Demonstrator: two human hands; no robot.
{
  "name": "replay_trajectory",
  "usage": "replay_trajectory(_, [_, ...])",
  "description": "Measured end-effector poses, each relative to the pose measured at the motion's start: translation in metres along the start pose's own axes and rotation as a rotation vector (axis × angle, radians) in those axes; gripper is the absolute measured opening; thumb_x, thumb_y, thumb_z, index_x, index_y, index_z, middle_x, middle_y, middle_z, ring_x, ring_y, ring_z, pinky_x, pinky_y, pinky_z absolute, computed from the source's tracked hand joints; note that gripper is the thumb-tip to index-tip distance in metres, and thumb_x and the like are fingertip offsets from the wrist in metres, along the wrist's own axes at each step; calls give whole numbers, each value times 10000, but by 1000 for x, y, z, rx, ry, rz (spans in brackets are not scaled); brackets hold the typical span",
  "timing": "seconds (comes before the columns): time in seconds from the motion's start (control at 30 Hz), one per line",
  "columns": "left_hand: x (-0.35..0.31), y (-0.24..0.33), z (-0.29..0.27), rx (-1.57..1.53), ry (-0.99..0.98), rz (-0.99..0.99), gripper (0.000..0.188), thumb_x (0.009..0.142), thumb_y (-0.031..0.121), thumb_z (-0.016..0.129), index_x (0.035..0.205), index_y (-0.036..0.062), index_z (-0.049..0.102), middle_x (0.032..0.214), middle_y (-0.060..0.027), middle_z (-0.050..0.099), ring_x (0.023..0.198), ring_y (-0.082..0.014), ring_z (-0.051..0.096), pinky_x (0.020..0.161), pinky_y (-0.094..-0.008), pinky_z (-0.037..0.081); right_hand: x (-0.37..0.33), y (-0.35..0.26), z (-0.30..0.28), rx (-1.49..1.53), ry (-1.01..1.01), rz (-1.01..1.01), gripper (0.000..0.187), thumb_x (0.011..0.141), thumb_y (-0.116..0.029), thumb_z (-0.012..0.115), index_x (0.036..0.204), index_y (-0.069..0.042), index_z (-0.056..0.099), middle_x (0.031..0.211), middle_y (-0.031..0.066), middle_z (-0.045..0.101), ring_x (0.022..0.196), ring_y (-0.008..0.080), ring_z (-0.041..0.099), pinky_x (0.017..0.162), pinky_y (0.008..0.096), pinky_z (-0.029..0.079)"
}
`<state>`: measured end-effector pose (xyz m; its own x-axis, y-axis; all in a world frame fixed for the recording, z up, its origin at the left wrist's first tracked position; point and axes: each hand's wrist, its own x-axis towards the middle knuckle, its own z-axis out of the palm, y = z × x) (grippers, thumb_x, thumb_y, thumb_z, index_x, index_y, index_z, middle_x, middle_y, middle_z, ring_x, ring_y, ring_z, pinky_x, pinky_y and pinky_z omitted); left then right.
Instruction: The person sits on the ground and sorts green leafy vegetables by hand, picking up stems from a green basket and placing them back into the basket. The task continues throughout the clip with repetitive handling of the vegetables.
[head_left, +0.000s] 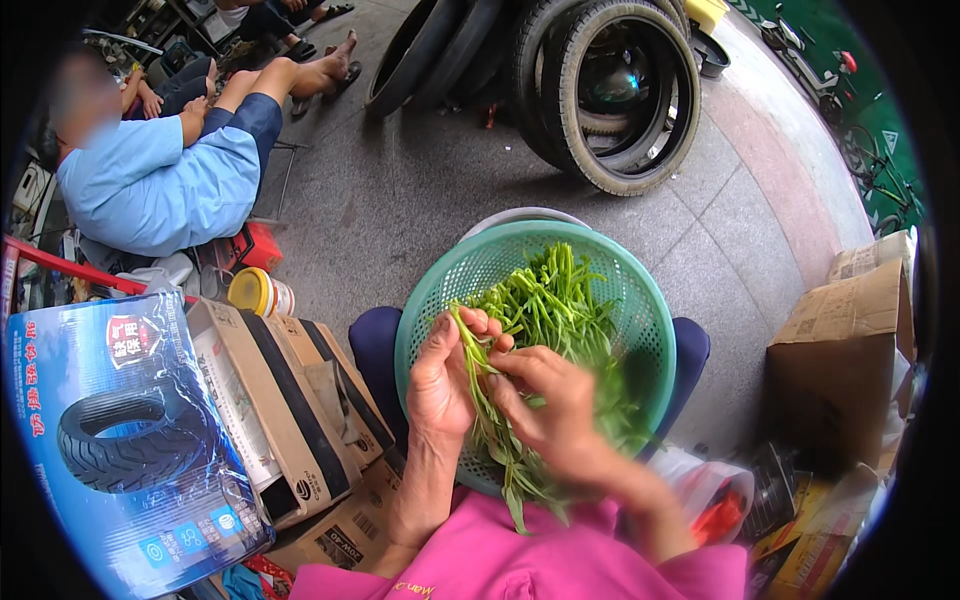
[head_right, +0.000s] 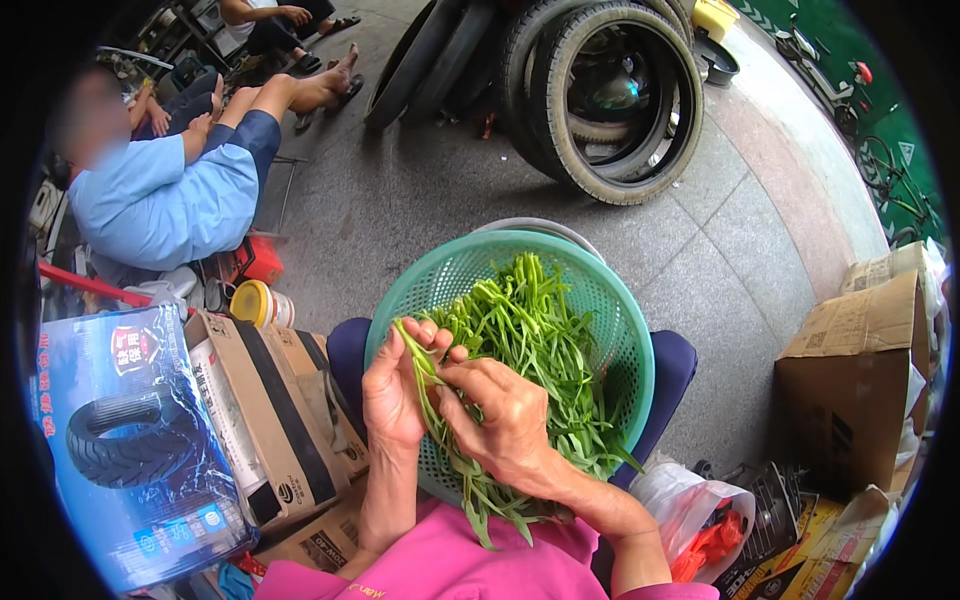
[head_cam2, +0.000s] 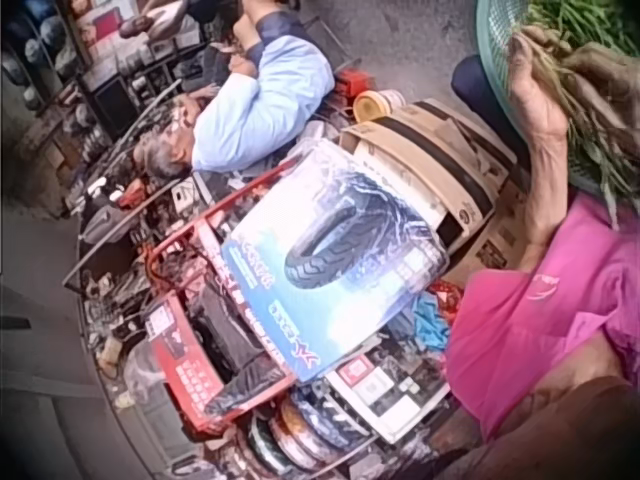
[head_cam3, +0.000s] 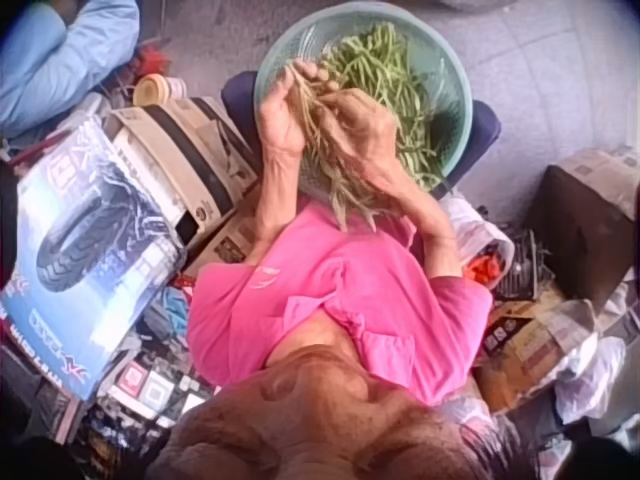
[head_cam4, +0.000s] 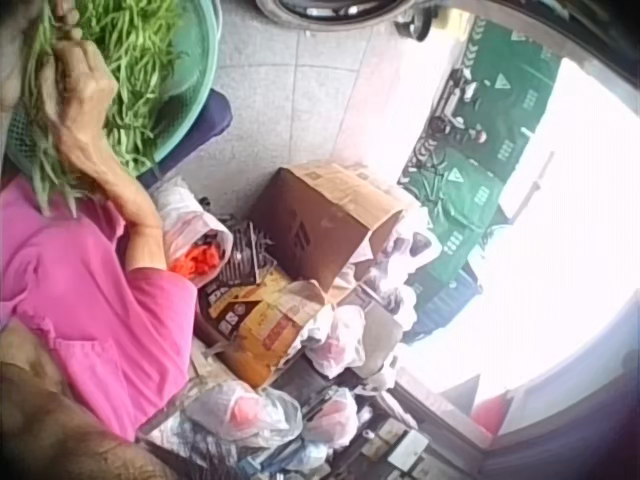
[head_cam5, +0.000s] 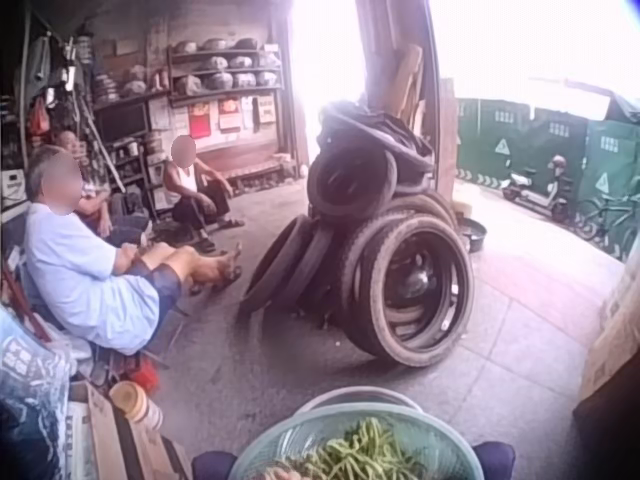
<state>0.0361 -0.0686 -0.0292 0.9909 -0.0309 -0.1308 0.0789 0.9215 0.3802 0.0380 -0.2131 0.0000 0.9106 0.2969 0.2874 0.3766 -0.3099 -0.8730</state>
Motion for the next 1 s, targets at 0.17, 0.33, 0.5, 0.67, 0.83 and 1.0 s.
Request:
replay_trajectory(0.17, [-9, 7, 8, 119, 260, -11, 169, 936, 141, 654, 1040, 8, 642, 942, -63, 635, 832, -159, 595, 780, -305, 506, 9, 1, -12, 632, -33, 576, 163, 953, -100, 634, 950, 63, 647, 779, 24, 688, 675, 48, 572, 606, 217, 477])
replay_trajectory(0.33, [-15, 13, 12, 163, 317, -93, 125, 931, 157, 654, 1003, 54, 651, 948, -48, 631, 860, -167, 600, 763, -329, 505, 7, 15, -14, 174, 96, 255, 179, 853, -66, 710, 1013, 8, 675, 884, 92, 690, 716, 149, 634, 610, 281, 508])
replay_trajectory(0.5, [-19, 1, 18, 184, 386, -87, 153, 939, 143, 644, 1046, 33, 651, 983, -57, 658, 863, -152, 623, 763, -285, 522, 11, -14, -20, -135, 61, -239, 246, 744, -46, 764, 980, -51, 699, 879, 97, 650, 741, 252, 640, 617, 334, 526])
replay_trajectory(0.67, [-30, -1, 10, 149, 407, -123, 261, 964, 259, 618, 1136, 63, 620, 1067, -42, 644, 991, -150, 601, 923, -324, 479, 10, -20, 12, -489, 72, -272, 192, 743, -189, 756, 832, -72, 633, 754, 58, 549, 669, 231, 573, 546, 352, 458])
replay_trajectory(0.83, [-52, -8, 38, 105, 334, -172, 273, 989, 218, 557, 1207, 61, 602, 1094, -23, 631, 986, -136, 588, 920, -324, 467, 1, -15, -3, -402, 105, -139, 180, 709, -190, 779, 746, -96, 629, 682, 50, 581, 629, 247, 616, 524, 384, 459])
replay_trajectory(1.0, [-56, -23, 14, 257, 344, -138, 353, 963, 172, 599, 1288, 32, 588, 1156, -71, 645, 1028, -183, 600, 897, -337, 469, -8, -23, -25, 9, -72, 205, 144, 764, -95, 738, 831, 8, 662, 736, 113, 657, 616, 192, 616, 588, 323, 492])
